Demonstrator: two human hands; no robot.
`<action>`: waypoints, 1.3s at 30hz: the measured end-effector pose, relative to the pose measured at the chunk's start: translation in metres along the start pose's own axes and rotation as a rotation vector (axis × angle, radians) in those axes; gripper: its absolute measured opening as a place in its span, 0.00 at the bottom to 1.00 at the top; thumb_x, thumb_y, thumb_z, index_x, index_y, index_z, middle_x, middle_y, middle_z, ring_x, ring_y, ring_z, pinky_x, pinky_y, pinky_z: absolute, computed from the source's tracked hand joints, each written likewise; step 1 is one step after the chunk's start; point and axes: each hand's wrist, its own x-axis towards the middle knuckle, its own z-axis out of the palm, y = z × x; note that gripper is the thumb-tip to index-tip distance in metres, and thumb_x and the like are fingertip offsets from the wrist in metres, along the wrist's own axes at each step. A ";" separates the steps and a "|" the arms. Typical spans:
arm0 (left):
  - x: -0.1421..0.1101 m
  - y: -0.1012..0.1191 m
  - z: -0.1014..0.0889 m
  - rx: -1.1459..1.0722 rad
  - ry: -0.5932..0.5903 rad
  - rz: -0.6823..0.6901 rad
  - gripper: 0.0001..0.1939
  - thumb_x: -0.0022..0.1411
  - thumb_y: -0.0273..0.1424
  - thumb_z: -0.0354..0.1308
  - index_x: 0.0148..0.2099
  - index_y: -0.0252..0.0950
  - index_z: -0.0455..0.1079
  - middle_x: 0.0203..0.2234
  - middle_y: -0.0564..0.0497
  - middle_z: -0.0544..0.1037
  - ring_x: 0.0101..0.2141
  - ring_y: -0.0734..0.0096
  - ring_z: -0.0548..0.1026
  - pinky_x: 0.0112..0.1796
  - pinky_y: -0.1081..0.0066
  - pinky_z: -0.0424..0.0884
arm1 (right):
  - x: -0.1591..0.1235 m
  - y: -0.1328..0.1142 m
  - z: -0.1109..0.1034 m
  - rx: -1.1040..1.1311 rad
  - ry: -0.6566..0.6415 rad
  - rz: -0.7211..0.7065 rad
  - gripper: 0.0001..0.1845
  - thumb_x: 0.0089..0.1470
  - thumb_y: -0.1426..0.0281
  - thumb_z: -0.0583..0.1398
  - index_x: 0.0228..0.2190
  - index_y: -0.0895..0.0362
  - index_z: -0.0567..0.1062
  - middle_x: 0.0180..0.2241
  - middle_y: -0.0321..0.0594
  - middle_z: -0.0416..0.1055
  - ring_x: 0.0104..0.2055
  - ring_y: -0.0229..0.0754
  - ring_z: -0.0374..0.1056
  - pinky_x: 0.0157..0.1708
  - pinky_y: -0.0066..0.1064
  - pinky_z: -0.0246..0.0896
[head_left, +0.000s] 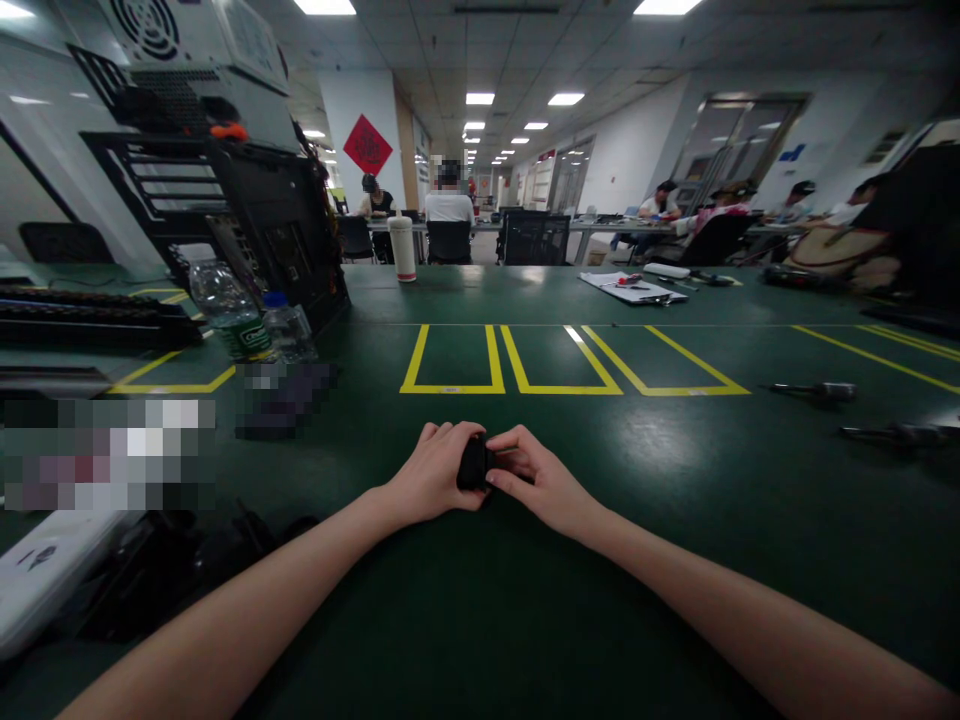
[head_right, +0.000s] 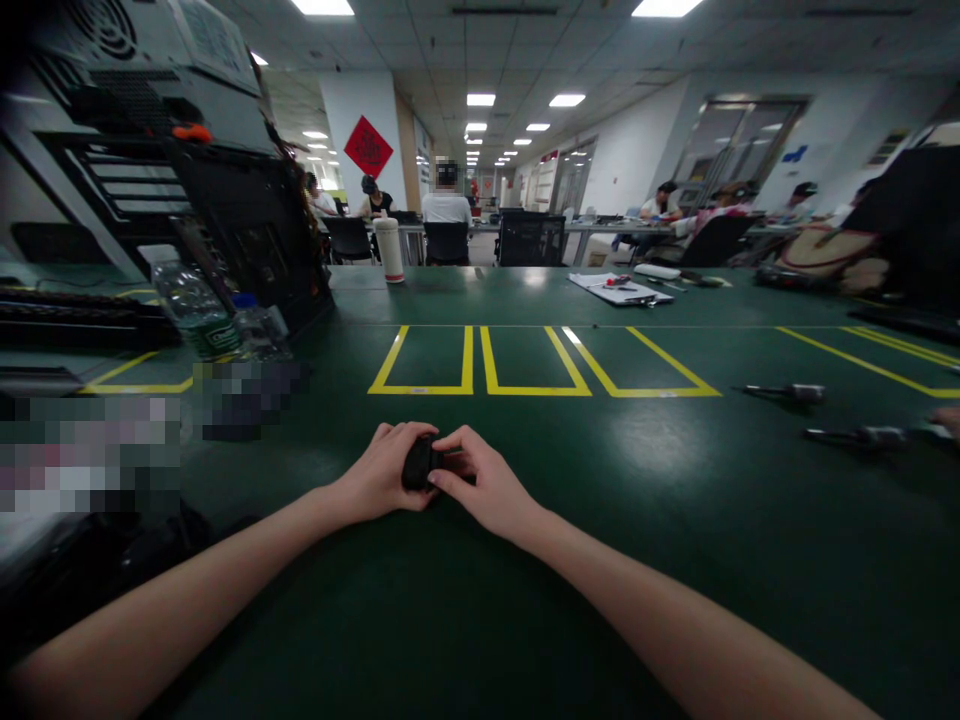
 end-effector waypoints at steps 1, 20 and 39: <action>0.000 0.001 -0.002 -0.004 -0.009 -0.002 0.29 0.45 0.34 0.61 0.49 0.37 0.54 0.40 0.48 0.68 0.40 0.59 0.67 0.40 0.63 0.59 | 0.000 -0.001 0.000 0.003 0.003 0.024 0.15 0.50 0.74 0.57 0.41 0.54 0.61 0.42 0.38 0.63 0.46 0.40 0.64 0.45 0.38 0.64; 0.001 0.001 -0.002 -0.011 -0.020 0.009 0.29 0.46 0.35 0.61 0.49 0.37 0.55 0.41 0.47 0.68 0.40 0.59 0.67 0.40 0.62 0.59 | 0.000 -0.001 -0.001 -0.033 0.019 0.024 0.16 0.50 0.73 0.57 0.42 0.53 0.62 0.43 0.38 0.62 0.46 0.41 0.63 0.45 0.39 0.64; 0.000 0.003 -0.006 -0.022 -0.036 0.014 0.28 0.47 0.35 0.60 0.50 0.37 0.54 0.40 0.48 0.68 0.40 0.60 0.67 0.40 0.63 0.59 | -0.001 -0.001 -0.002 0.023 -0.005 0.059 0.15 0.51 0.73 0.56 0.42 0.53 0.61 0.43 0.39 0.63 0.46 0.41 0.64 0.45 0.39 0.63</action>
